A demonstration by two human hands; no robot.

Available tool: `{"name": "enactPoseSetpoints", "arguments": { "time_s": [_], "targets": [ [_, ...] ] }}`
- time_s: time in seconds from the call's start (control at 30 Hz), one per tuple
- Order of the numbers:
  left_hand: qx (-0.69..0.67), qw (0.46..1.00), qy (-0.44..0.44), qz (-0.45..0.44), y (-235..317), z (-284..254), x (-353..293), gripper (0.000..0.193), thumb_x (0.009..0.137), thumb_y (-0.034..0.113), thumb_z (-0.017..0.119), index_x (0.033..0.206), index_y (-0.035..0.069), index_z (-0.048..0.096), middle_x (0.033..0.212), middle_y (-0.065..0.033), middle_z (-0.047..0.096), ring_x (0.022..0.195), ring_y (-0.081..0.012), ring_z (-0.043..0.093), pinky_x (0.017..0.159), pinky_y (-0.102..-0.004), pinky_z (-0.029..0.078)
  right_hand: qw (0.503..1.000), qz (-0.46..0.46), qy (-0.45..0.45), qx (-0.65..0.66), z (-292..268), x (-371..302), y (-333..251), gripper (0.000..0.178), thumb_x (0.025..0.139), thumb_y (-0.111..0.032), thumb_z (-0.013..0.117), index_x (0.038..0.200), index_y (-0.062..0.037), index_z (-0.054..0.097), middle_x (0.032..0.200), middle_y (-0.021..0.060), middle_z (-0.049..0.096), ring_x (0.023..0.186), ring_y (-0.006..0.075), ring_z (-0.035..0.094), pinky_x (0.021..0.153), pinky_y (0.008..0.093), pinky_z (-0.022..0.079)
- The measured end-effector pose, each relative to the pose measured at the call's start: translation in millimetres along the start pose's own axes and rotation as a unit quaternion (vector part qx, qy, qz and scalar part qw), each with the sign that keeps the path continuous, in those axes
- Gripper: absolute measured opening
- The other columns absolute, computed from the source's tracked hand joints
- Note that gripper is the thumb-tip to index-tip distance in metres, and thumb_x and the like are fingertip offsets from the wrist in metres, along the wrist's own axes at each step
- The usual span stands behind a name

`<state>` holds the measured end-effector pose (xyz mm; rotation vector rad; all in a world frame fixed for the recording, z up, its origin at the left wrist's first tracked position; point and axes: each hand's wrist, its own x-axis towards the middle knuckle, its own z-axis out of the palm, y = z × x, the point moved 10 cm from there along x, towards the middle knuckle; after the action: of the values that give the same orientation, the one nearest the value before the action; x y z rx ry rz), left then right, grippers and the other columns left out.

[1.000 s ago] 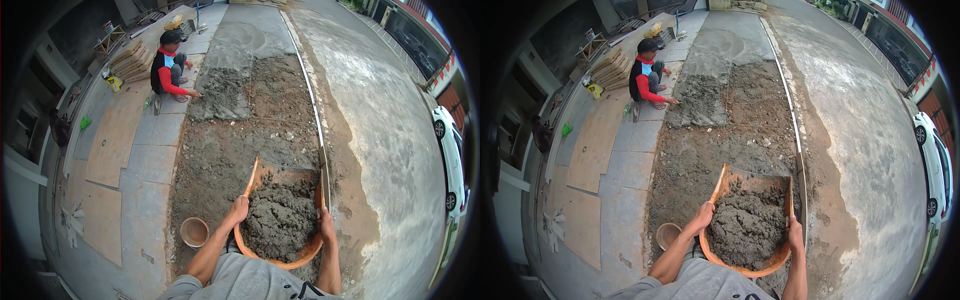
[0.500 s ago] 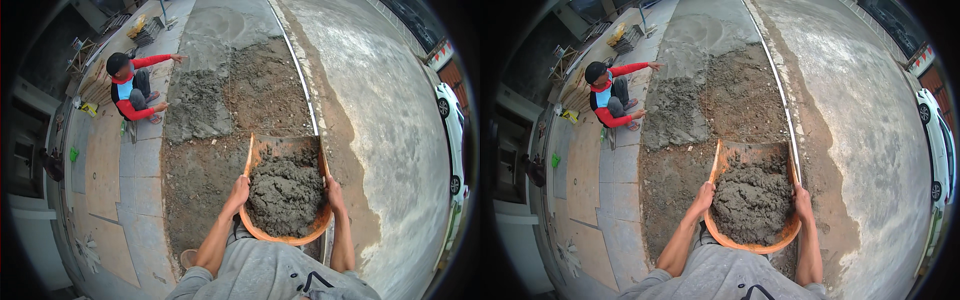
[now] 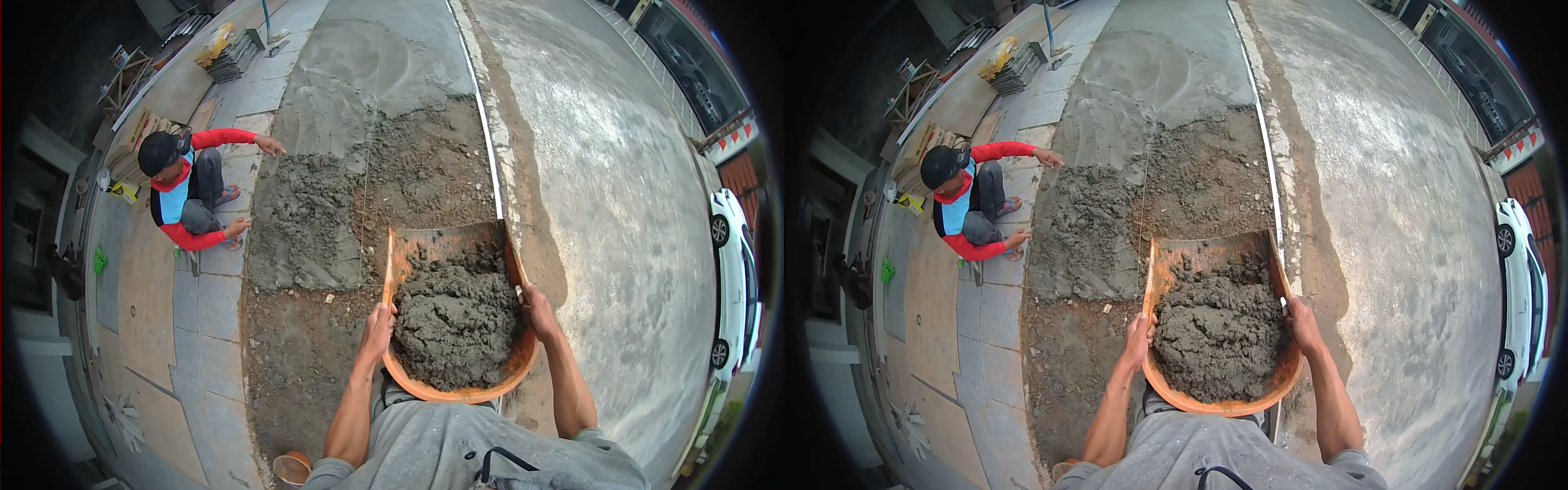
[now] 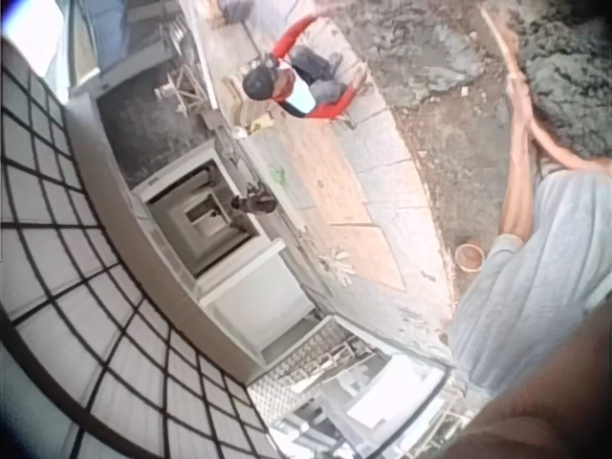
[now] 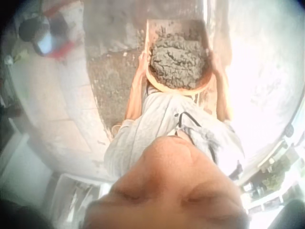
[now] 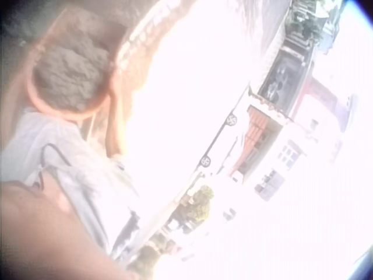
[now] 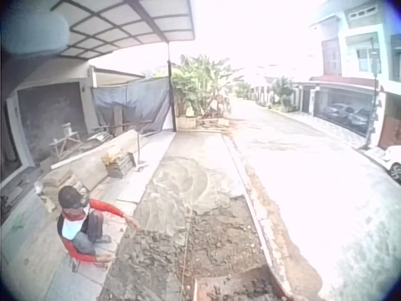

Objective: The person scoops wet concrete into a bucket and then dumps it onto a prepared area on the ground. The person then uses a shovel to move and distribute the wet concrete within a wooden frame.

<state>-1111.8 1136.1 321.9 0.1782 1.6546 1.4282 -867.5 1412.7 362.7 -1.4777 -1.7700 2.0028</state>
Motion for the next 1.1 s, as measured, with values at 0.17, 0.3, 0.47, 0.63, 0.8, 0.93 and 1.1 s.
{"name": "enactPoseSetpoints", "arguments": {
  "time_s": [0.17, 0.3, 0.47, 0.63, 0.8, 0.93, 1.1],
  "targets": [
    [-0.014, 0.999, -0.037, 0.001, 83, 11, 104, 0.038, 0.1, 0.039, 0.026, 0.094, 0.008, 0.047, 0.068, 0.0041, 0.036, 0.058, -0.0058, 0.033, 0.054, -0.0229, 0.032, 0.992, 0.049, -0.027, 0.112, -18, 94, -50, 0.041, 0.096, -0.044, 0.034, 0.081, -0.0093, 0.05, 0.058, -0.0083, 0.031, 0.049, 0.0053, 0.028, 0.045, 0.0215, 0.023],
    [-0.06, 0.997, -0.018, 0.053, 123, 2, 200, 0.042, 0.099, 0.04, 0.031, 0.107, 0.003, 0.05, 0.069, 0.0052, 0.036, 0.06, -0.0051, 0.034, 0.056, -0.021, 0.033, 0.98, -0.034, -0.084, 0.179, -2, 182, -112, 0.038, 0.098, -0.035, 0.033, 0.104, -0.0032, 0.054, 0.065, -0.0062, 0.033, 0.055, 0.0051, 0.029, 0.05, 0.0193, 0.026],
    [-0.09, 0.995, 0.028, -0.01, 145, 12, 360, 0.048, 0.098, 0.039, 0.037, 0.122, -0.001, 0.049, 0.069, 0.0068, 0.035, 0.059, -0.0032, 0.033, 0.054, -0.0187, 0.03, 0.979, -0.013, -0.073, 0.192, -4, 350, -144, 0.038, 0.097, -0.029, 0.035, 0.117, -0.0012, 0.052, 0.067, -0.0064, 0.032, 0.059, 0.005, 0.029, 0.051, 0.0189, 0.027],
    [-0.031, 0.985, 0.103, -0.133, 165, 7, 531, 0.05, 0.098, 0.037, 0.037, 0.127, -0.003, 0.047, 0.069, 0.0075, 0.034, 0.057, -0.003, 0.031, 0.051, -0.0191, 0.028, 0.984, 0.083, -0.074, 0.137, 3, 543, -198, 0.028, 0.097, -0.027, 0.035, 0.105, -0.0069, 0.054, 0.066, -0.0065, 0.033, 0.056, 0.005, 0.029, 0.048, 0.0204, 0.025],
    [-0.056, 0.962, 0.148, -0.224, 162, -9, 726, 0.038, 0.098, 0.03, 0.038, 0.117, 0.001, 0.054, 0.066, 0.0072, 0.034, 0.056, -0.0041, 0.033, 0.051, -0.0196, 0.031, 0.981, 0.153, -0.11, 0.033, 11, 782, -228, 0.019, 0.095, -0.023, 0.036, 0.085, -0.0102, 0.047, 0.065, -0.0042, 0.039, 0.055, 0.0068, 0.032, 0.048, 0.0237, 0.029],
    [-0.127, 0.886, 0.194, -0.402, 79, -37, 911, 0.017, 0.097, 0.02, 0.037, 0.088, 0.008, 0.046, 0.061, 0.0046, 0.034, 0.049, -0.0068, 0.032, 0.043, -0.0216, 0.034, 0.932, 0.352, -0.08, -0.044, 19, 998, -179, 0.019, 0.093, -0.014, 0.034, 0.082, -0.0046, 0.047, 0.06, -0.0015, 0.045, 0.045, 0.007, 0.038, 0.041, 0.0237, 0.033],
    [-0.235, 0.851, 0.144, -0.447, 49, -57, 1157, 0.016, 0.096, 0.015, 0.031, 0.086, 0.007, 0.041, 0.057, 0.0023, 0.037, 0.042, -0.008, 0.034, 0.038, -0.0223, 0.034, 0.932, 0.353, -0.079, 0.014, 27, 1229, -161, 0.019, 0.089, -0.007, 0.028, 0.075, -0.0035, 0.041, 0.05, -0.0039, 0.035, 0.04, 0.0076, 0.035, 0.037, 0.027, 0.033]
  ]
}}
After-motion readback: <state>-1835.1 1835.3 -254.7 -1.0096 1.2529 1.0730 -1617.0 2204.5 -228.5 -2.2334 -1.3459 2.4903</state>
